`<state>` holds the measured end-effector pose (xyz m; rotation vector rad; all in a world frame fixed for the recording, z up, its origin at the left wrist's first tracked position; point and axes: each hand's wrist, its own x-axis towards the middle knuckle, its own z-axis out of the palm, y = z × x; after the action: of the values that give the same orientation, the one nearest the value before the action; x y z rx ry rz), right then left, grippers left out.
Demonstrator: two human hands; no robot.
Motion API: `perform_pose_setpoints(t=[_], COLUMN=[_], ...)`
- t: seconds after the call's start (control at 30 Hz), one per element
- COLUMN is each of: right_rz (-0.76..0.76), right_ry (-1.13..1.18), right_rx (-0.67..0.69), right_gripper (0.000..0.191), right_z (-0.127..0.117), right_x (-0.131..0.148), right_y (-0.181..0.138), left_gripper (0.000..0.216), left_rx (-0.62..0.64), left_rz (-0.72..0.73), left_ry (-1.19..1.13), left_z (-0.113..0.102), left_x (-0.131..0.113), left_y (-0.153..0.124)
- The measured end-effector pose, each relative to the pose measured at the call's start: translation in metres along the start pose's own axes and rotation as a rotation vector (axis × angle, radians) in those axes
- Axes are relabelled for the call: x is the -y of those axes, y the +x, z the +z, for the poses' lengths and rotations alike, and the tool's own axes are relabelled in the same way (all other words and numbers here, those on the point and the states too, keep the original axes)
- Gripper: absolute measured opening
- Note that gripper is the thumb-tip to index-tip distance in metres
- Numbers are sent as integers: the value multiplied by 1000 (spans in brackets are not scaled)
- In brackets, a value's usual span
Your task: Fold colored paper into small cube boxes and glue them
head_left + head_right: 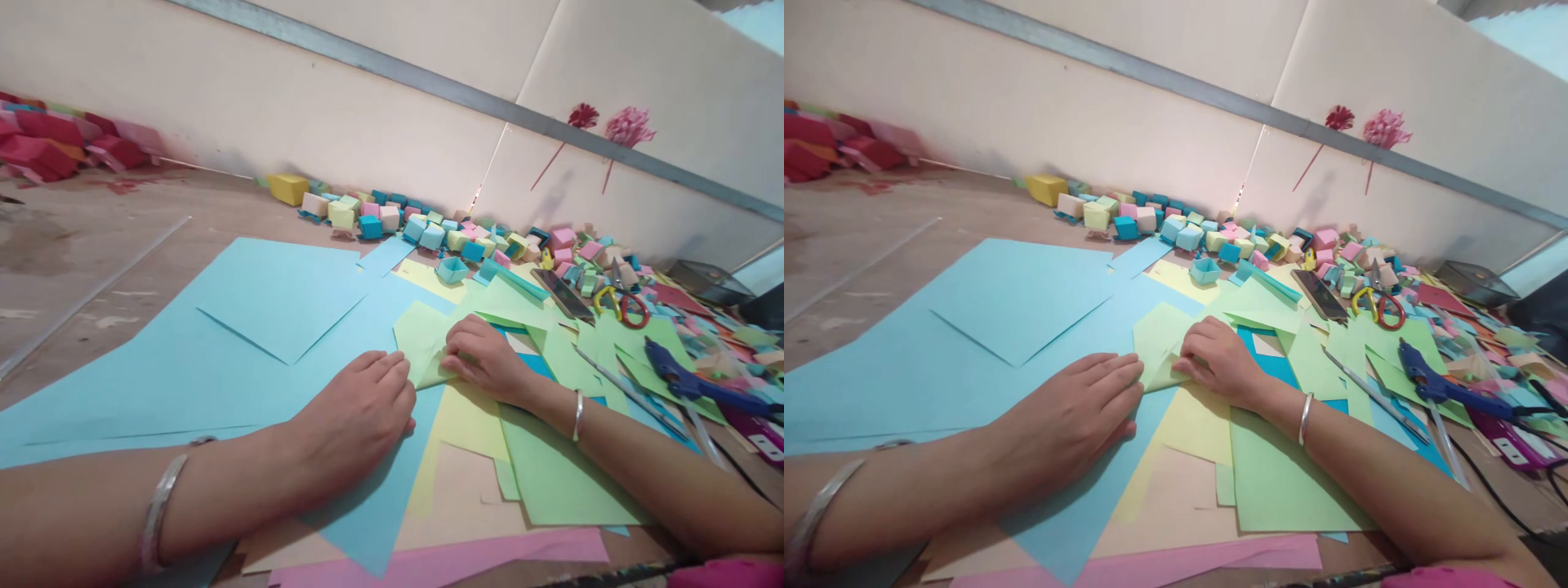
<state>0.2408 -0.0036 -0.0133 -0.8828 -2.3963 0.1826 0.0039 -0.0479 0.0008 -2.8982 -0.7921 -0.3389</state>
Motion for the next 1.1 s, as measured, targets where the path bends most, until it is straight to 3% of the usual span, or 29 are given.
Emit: perform_pose_setpoints(t=[0.23,0.4,0.83,1.1], right_rz=[119,164,168,187], right_ry=[-23,7,48,58], right_rx=[52,70,74,92], right_gripper=[23,20,21,21], right_z=[2,-1,0,-2], right_x=[9,14,11,12], right_y=[-1,-1,0,0], left_gripper=[13,15,15,19], left_rx=[-82,-21,-71,-44], left_rz=[1,21,-86,-24], left_ry=[-71,-22,-226,-173], left_z=[4,8,4,3], left_x=[-1,-2,8,9], left_y=[-2,-2,3,6])
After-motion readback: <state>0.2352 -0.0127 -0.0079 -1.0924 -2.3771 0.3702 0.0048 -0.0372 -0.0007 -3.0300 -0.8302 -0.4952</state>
